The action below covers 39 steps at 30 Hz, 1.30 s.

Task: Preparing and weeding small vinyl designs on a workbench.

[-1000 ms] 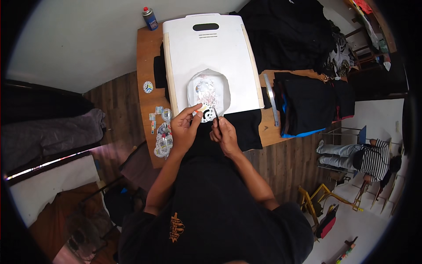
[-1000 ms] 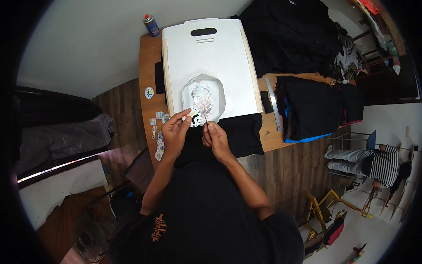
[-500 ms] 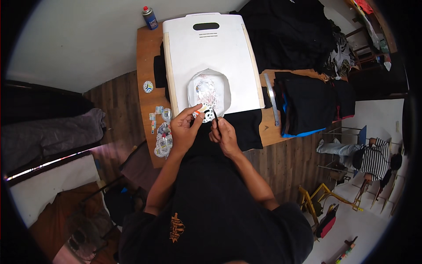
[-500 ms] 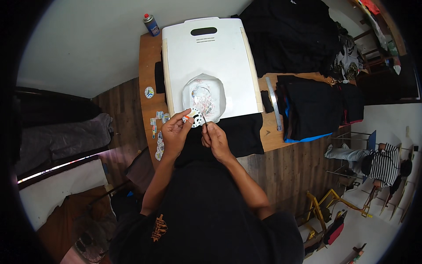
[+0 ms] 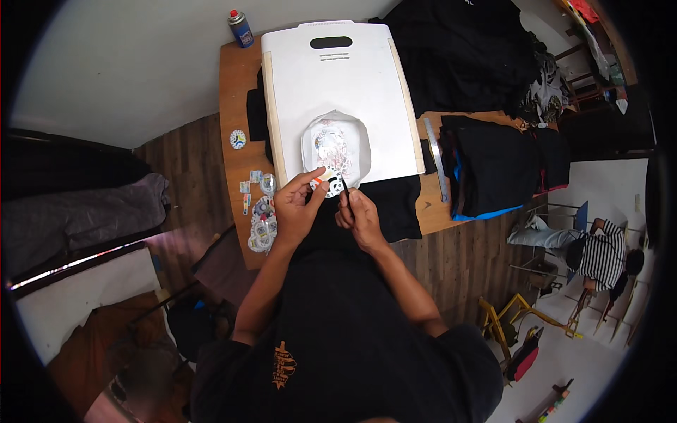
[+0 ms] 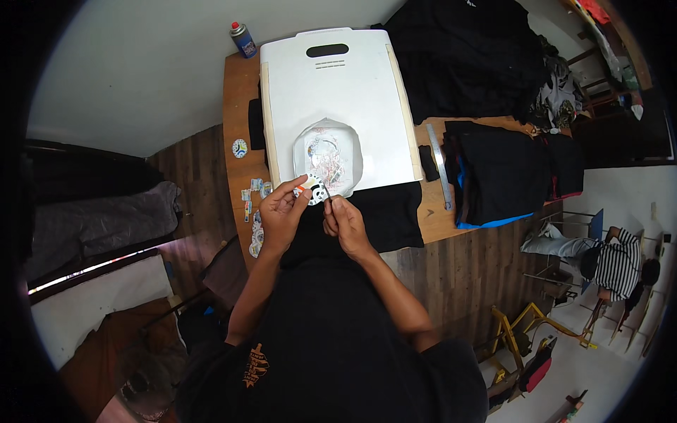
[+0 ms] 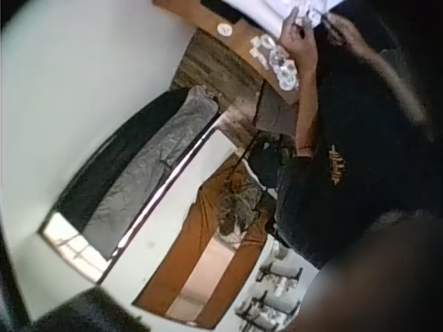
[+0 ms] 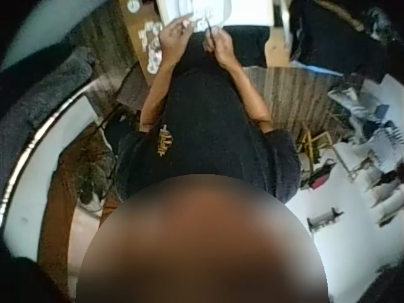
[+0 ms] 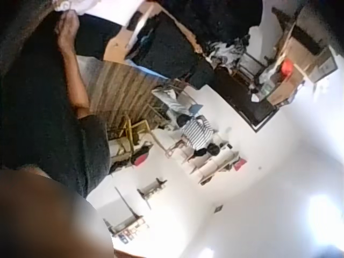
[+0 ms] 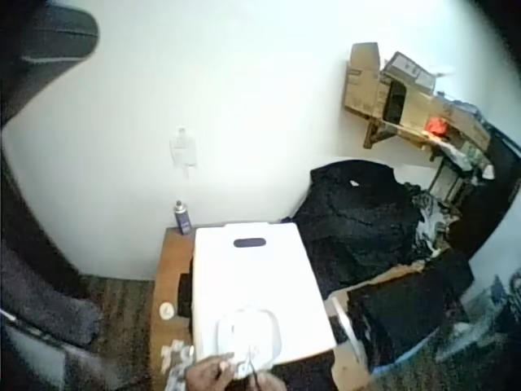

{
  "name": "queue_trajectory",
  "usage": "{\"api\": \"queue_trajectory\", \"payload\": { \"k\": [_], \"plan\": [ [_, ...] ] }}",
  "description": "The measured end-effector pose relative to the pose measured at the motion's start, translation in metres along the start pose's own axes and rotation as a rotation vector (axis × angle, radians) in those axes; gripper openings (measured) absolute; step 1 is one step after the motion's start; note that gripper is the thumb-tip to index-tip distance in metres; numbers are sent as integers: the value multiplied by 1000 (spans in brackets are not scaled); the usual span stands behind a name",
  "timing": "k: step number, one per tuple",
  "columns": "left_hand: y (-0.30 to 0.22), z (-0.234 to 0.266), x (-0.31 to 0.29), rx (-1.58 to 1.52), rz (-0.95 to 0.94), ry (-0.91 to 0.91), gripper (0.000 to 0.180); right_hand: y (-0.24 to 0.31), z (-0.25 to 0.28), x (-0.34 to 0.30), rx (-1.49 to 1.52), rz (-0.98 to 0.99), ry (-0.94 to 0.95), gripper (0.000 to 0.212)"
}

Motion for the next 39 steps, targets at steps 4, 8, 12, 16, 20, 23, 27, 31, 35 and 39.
{"api": "queue_trajectory", "payload": {
  "k": [4,8,12,16,20,23,27,31,35,39],
  "plan": [
    [-1,-1,0,-8,22,-10,32,1,-1,0,-4,14,-1,35],
    [-5,-2,1,-8,16,-20,32,1,-1,1,11,7,4,35],
    [-4,-4,2,-14,22,-18,31,1,-1,0,12,5,-7,35],
    [-3,-3,1,-14,31,-24,31,1,-1,1,5,15,6,38],
    [-6,-3,1,-8,31,-23,31,0,0,2,5,30,-9,38],
    [-3,-2,1,-17,30,-22,31,2,1,1,13,36,-21,37],
    [-5,-2,0,6,-8,-4,32,3,1,1,24,38,-20,37],
    [-6,2,1,20,-31,-40,28,0,0,1,25,4,-15,38],
    [-9,0,-1,-3,-6,-40,25,0,0,0,26,-10,-16,38],
    [-8,0,-1,-16,-1,-46,25,1,-3,-1,-3,-6,-6,36]
  ]
}}
Point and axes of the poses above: each hand's wrist, its own x-axis towards the middle knuckle, its own z-axis out of the back of the hand, y = z × x, the point moved 6 cm from there along x, towards the middle knuckle, and after that the axes turned 13 degrees about -y, right-handed, at the moved point
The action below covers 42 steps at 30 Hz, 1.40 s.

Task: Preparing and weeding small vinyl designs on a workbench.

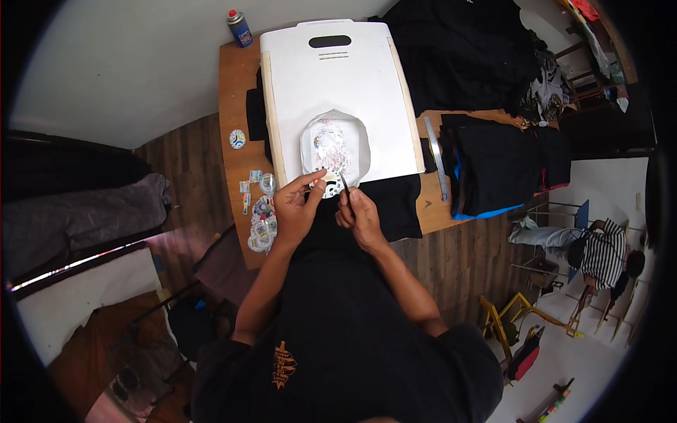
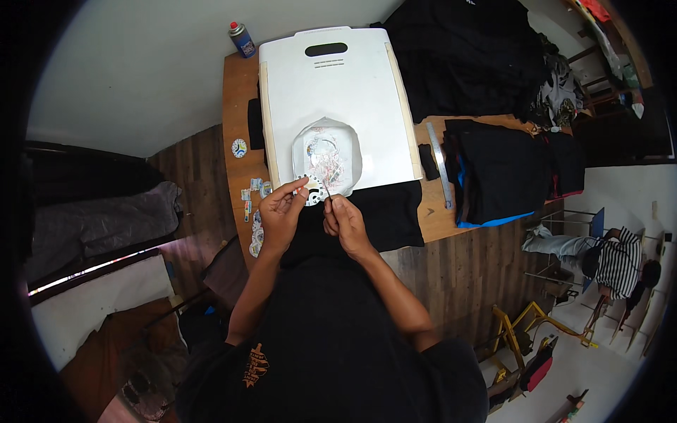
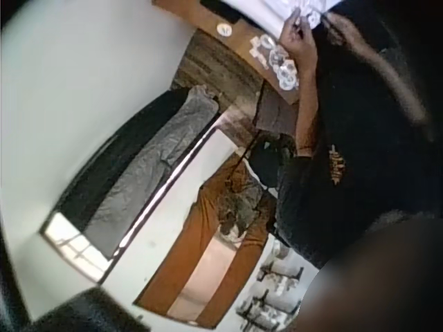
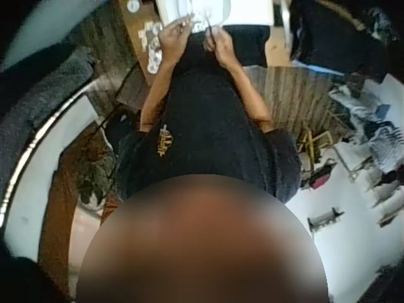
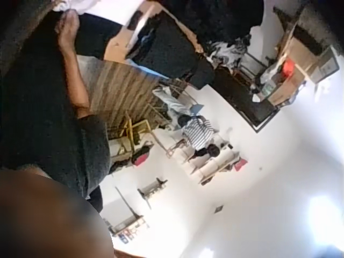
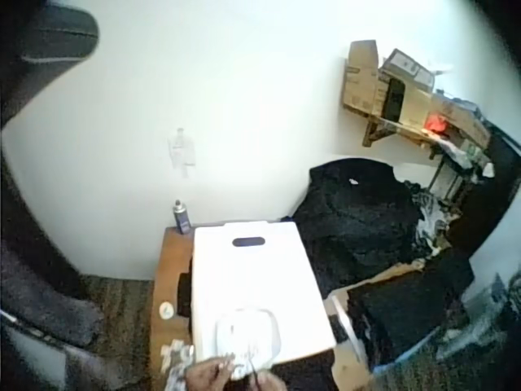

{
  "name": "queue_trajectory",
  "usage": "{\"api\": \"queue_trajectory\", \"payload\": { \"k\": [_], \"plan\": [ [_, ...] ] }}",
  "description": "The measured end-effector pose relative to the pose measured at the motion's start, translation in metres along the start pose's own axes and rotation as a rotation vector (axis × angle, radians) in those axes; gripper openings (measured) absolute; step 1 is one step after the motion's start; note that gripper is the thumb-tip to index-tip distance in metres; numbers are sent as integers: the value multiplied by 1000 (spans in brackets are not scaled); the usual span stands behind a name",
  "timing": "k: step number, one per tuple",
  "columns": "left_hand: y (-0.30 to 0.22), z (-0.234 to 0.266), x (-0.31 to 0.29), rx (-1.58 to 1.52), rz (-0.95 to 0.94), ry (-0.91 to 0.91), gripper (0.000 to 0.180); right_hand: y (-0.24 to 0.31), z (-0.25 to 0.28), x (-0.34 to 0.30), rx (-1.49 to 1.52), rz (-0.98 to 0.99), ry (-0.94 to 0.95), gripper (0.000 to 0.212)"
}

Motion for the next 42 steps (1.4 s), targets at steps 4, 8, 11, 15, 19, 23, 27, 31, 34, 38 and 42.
{"api": "queue_trajectory", "payload": {
  "k": [4,8,11,15,19,23,27,31,34,38,42],
  "plan": [
    [2,1,1,7,-8,14,25,-2,1,0,-8,-1,8,36],
    [2,1,1,0,3,4,24,-2,1,0,-11,5,-1,35],
    [2,1,1,7,-11,15,24,-3,1,0,-10,2,21,35],
    [2,2,1,18,-10,11,24,-4,0,0,-4,-3,22,35],
    [2,1,1,5,1,9,24,-3,1,0,-6,9,24,35],
    [1,2,1,14,-12,14,25,-5,2,1,-7,13,25,36],
    [1,1,1,20,1,14,24,-5,4,0,7,18,18,37],
    [-11,-5,0,2,-18,3,24,-2,5,1,18,4,0,37],
    [-6,7,0,33,15,-39,25,3,6,0,12,-8,-12,36],
    [-20,39,12,283,-9,-232,26,16,21,-1,-21,8,-53,34],
    [23,118,23,273,-66,-368,34,19,30,-4,-64,-7,-30,33]
  ]
}}
Point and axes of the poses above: each hand's wrist, its own x-axis towards the middle knuckle, its own z-axis out of the back of the hand, y = z × x, the point moved 6 cm from there along x, towards the middle knuckle, and after that the axes turned 13 degrees about -y, right-handed, at the moved point
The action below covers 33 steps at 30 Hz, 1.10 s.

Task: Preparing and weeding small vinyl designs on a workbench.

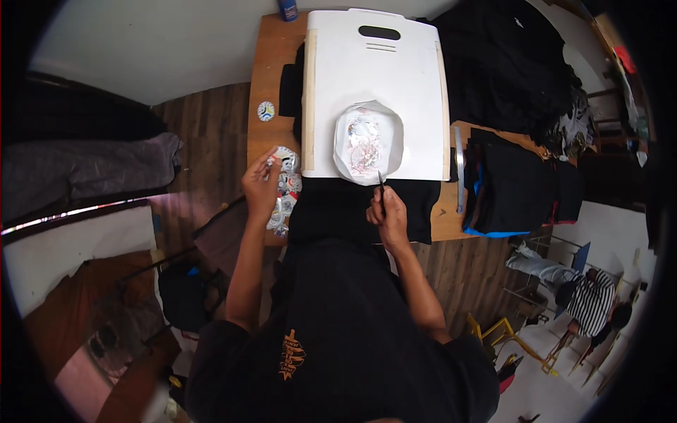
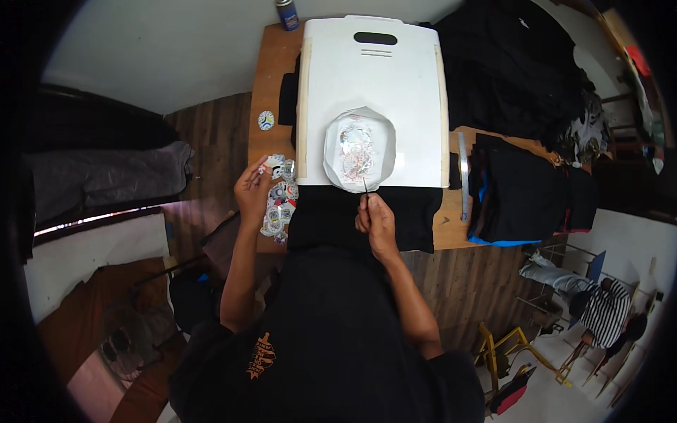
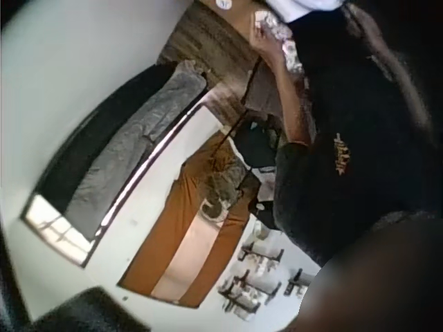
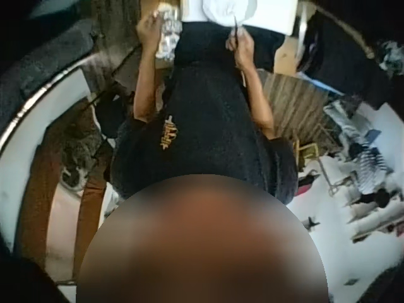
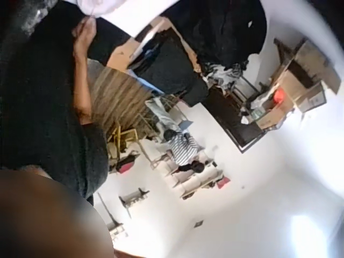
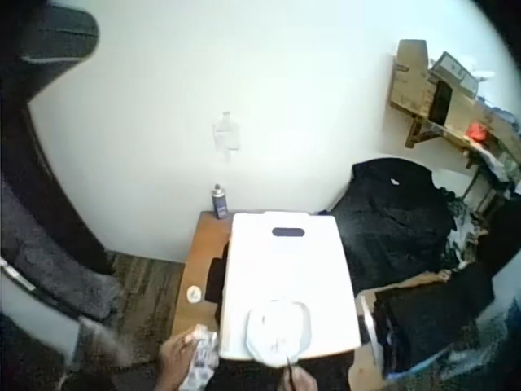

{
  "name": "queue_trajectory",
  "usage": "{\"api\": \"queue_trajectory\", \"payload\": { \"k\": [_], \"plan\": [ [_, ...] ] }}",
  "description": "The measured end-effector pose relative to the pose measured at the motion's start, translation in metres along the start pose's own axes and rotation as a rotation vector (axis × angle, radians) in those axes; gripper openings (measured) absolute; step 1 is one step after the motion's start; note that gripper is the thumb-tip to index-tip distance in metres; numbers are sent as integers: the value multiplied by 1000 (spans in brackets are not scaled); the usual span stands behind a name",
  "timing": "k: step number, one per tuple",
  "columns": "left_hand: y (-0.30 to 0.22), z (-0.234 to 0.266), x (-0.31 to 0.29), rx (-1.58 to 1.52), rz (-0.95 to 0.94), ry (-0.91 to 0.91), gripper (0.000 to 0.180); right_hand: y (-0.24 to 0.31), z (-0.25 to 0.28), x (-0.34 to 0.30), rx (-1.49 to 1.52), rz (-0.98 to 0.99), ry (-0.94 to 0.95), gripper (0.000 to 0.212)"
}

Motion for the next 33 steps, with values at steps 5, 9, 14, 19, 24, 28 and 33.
{"api": "queue_trajectory", "payload": {
  "k": [5,9,14,19,24,28,33],
  "plan": [
    [57,50,-2,82,41,-83,40,1,4,2,-93,-37,-5,38],
    [103,69,-8,98,60,-113,38,3,1,5,-114,-42,21,38],
    [158,78,-15,245,99,3,29,8,-4,5,-138,-40,53,38],
    [161,67,-39,250,162,136,26,9,1,5,-155,-56,39,38],
    [100,38,-61,628,-200,236,35,6,4,3,-164,-57,34,37],
    [115,45,-57,740,-165,186,20,5,0,2,-161,-56,46,37],
    [130,46,-45,594,-95,149,12,2,2,2,-169,-63,49,37]
  ]
}}
Point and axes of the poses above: each hand's wrist, its own x-axis towards the middle knuckle, its own z-axis out of the back of the hand, y = z × x, the point moved 6 cm from there along x, towards the middle knuckle, and after that the axes turned 13 degrees about -y, right-handed, at the moved point
